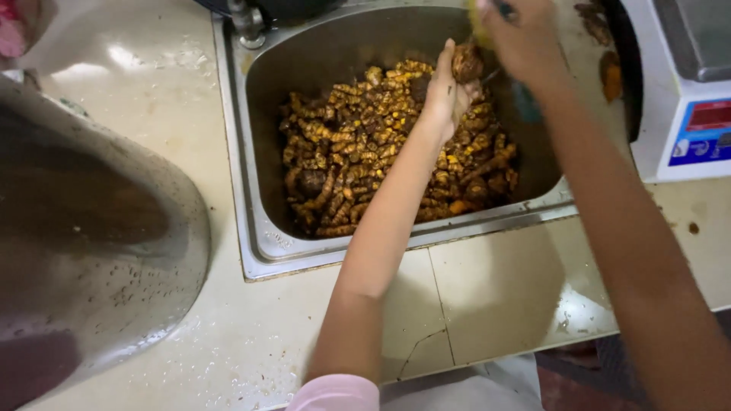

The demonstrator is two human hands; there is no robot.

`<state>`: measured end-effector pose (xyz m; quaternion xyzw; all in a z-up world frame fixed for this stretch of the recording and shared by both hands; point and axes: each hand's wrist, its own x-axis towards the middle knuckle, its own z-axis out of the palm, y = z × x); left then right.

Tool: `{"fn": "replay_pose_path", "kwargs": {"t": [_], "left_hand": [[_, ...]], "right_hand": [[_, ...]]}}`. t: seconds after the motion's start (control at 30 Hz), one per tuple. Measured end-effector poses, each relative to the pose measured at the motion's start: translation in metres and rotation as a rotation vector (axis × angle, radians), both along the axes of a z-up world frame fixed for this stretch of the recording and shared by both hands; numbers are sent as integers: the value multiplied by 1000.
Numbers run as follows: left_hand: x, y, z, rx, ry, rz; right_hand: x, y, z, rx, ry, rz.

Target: Washing and scrubbing turmeric roots in a sink using a sponge and running water to remove dirt.

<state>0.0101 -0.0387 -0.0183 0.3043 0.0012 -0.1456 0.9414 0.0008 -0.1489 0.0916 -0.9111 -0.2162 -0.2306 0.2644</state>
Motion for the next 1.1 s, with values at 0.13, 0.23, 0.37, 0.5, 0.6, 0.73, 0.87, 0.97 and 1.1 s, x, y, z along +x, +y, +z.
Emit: {"fn": "replay_pose_path", "kwargs": {"t": [0.13, 0.23, 0.37, 0.5, 0.6, 0.73, 0.87, 0.97, 1.1], "left_hand": [[4, 14, -3, -45, 78, -83], [-4, 18, 17, -42, 75, -130], [-30, 24, 45, -28, 67, -90], [-35, 26, 57, 31, -39, -119], [-13, 40, 32, 86, 166, -29], [43, 18, -51, -243, 13, 130], [43, 21, -53, -148, -28, 77], [21, 37, -20, -131, -77, 7], [12, 43, -1, -115, 15, -68]], "right_hand": [[-23, -19, 7, -15, 69, -21], [-45, -6, 26, -62, 135, 52], [-68, 37, 31, -107, 232, 13], [-46, 43, 7, -144, -75, 64], [-58, 52, 3, -29, 121, -92], [-71, 19, -32, -175, -180, 139], [-85, 18, -33, 164, -58, 38], [-74, 1, -64, 597, 425, -101], [-64, -17, -72, 762, 421, -72]]}}
